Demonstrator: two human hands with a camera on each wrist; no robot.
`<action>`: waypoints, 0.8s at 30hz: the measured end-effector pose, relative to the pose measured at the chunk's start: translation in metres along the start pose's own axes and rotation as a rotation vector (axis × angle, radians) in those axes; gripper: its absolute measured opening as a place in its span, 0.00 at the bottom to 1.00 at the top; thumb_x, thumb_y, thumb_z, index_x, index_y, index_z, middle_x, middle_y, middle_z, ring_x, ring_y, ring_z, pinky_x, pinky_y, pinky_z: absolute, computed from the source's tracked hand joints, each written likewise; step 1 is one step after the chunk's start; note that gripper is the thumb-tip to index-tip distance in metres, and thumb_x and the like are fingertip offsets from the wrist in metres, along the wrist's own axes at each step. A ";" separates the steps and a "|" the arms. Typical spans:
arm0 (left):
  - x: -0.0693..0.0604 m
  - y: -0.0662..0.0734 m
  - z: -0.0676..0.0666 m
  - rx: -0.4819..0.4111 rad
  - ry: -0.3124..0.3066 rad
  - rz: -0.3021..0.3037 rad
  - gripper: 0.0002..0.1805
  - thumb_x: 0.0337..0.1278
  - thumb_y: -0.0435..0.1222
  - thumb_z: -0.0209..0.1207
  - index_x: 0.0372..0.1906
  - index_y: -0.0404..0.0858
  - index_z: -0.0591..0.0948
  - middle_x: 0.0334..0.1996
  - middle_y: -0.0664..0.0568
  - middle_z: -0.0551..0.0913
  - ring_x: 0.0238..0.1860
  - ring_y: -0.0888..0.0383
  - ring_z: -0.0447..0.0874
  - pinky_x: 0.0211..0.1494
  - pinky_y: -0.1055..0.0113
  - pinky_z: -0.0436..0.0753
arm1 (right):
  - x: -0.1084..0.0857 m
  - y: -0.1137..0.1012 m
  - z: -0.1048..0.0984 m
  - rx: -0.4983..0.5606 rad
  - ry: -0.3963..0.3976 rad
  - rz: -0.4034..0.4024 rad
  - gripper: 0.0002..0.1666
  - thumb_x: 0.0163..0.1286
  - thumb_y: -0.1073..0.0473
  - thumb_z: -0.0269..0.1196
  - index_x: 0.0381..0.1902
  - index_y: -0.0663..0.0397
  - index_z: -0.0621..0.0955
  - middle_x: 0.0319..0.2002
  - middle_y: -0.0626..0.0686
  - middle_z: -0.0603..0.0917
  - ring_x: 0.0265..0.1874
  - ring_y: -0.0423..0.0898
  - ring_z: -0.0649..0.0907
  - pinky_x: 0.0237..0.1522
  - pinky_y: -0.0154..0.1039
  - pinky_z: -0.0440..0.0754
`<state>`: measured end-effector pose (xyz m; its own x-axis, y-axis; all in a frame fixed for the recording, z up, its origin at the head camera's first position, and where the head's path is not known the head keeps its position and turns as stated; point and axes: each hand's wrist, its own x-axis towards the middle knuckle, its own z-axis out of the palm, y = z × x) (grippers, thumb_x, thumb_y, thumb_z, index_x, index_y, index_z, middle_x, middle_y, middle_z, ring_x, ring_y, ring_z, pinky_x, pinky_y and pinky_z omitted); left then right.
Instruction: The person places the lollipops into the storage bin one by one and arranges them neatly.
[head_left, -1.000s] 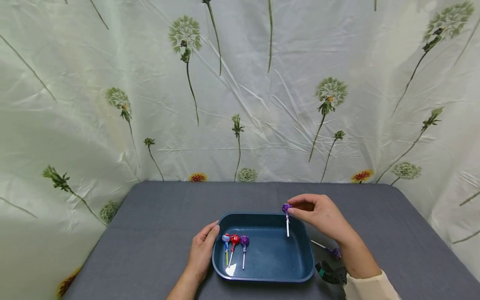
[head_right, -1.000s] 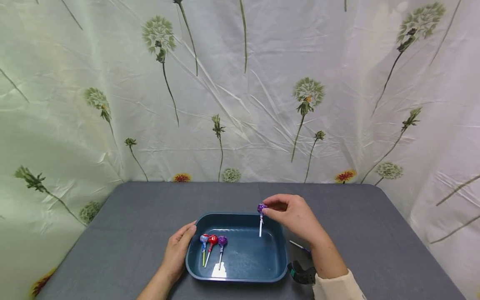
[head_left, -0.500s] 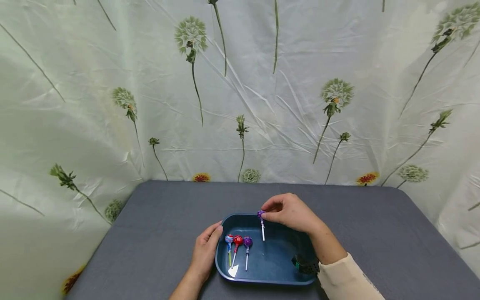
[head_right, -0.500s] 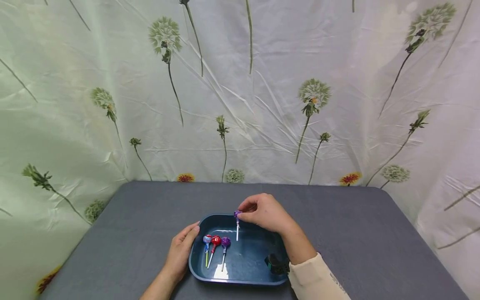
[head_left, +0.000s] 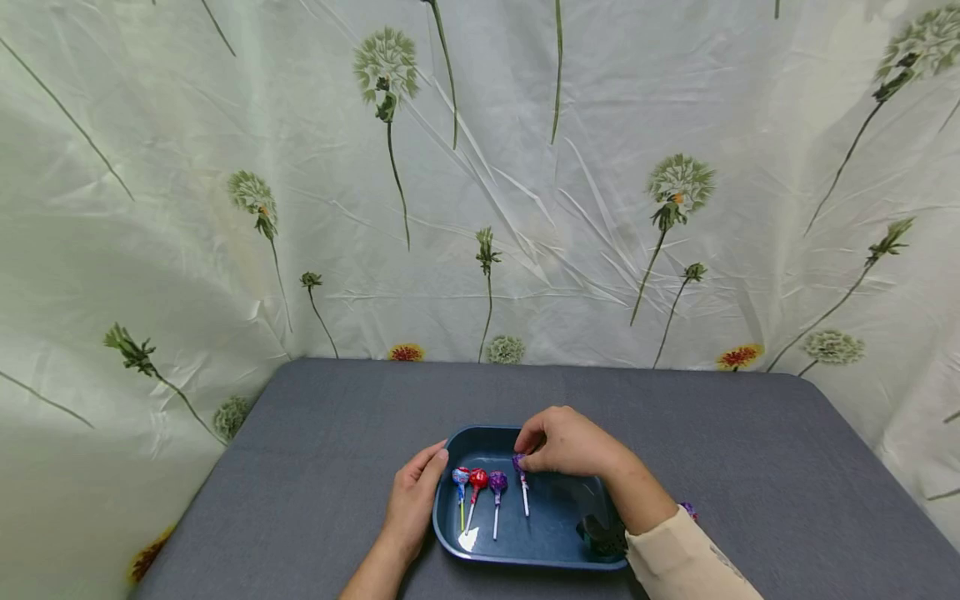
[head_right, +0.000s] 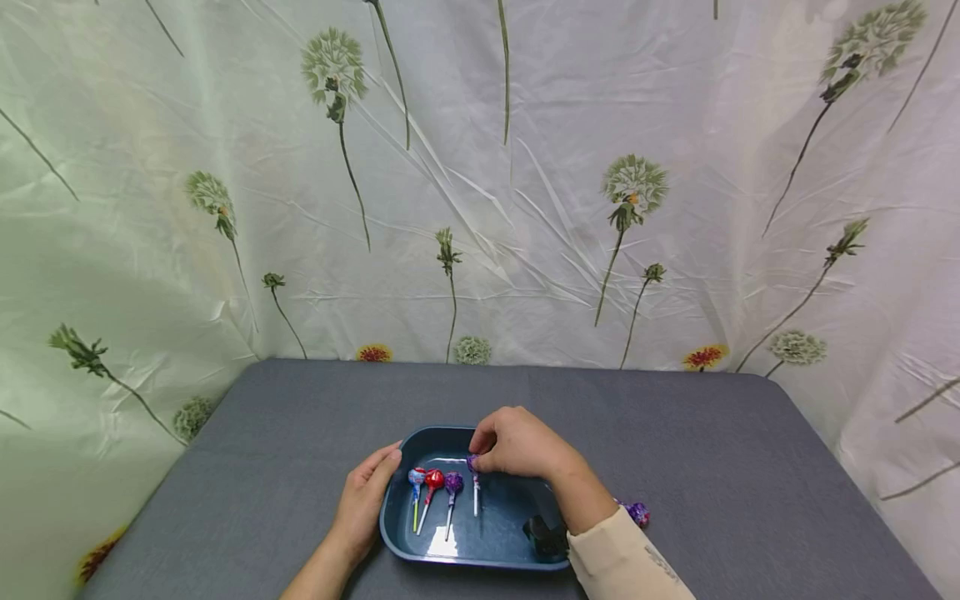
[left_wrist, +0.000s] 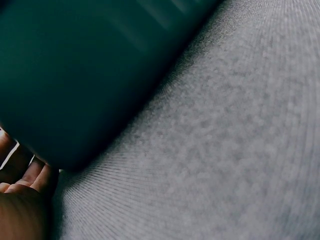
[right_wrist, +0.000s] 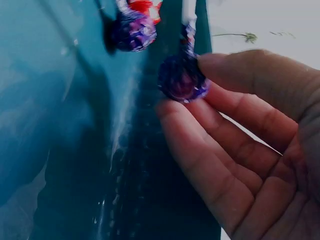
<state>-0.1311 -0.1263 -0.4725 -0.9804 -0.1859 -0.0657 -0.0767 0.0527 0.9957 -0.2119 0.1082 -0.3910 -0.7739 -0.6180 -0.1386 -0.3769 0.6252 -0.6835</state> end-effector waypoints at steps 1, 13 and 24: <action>0.000 0.000 0.000 0.000 -0.002 0.003 0.24 0.78 0.44 0.52 0.66 0.33 0.79 0.64 0.40 0.82 0.70 0.45 0.75 0.75 0.50 0.73 | 0.000 0.000 0.001 -0.017 -0.007 0.001 0.04 0.61 0.60 0.74 0.34 0.48 0.89 0.31 0.43 0.88 0.32 0.38 0.84 0.33 0.36 0.84; -0.001 0.001 0.001 0.009 0.003 -0.012 0.25 0.78 0.46 0.52 0.66 0.33 0.78 0.66 0.39 0.80 0.71 0.42 0.74 0.76 0.45 0.70 | 0.003 0.001 0.014 -0.119 -0.053 -0.005 0.06 0.59 0.59 0.76 0.29 0.47 0.87 0.27 0.41 0.85 0.27 0.38 0.81 0.30 0.36 0.81; -0.001 0.001 0.001 0.007 0.009 -0.013 0.25 0.78 0.46 0.52 0.66 0.33 0.78 0.66 0.39 0.80 0.71 0.42 0.74 0.75 0.45 0.71 | 0.005 0.001 0.019 -0.161 -0.059 0.011 0.08 0.58 0.57 0.77 0.26 0.45 0.86 0.23 0.39 0.83 0.24 0.36 0.78 0.27 0.33 0.77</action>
<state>-0.1307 -0.1249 -0.4712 -0.9775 -0.1957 -0.0782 -0.0910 0.0574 0.9942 -0.2063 0.0963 -0.4061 -0.7491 -0.6345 -0.1907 -0.4485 0.6975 -0.5590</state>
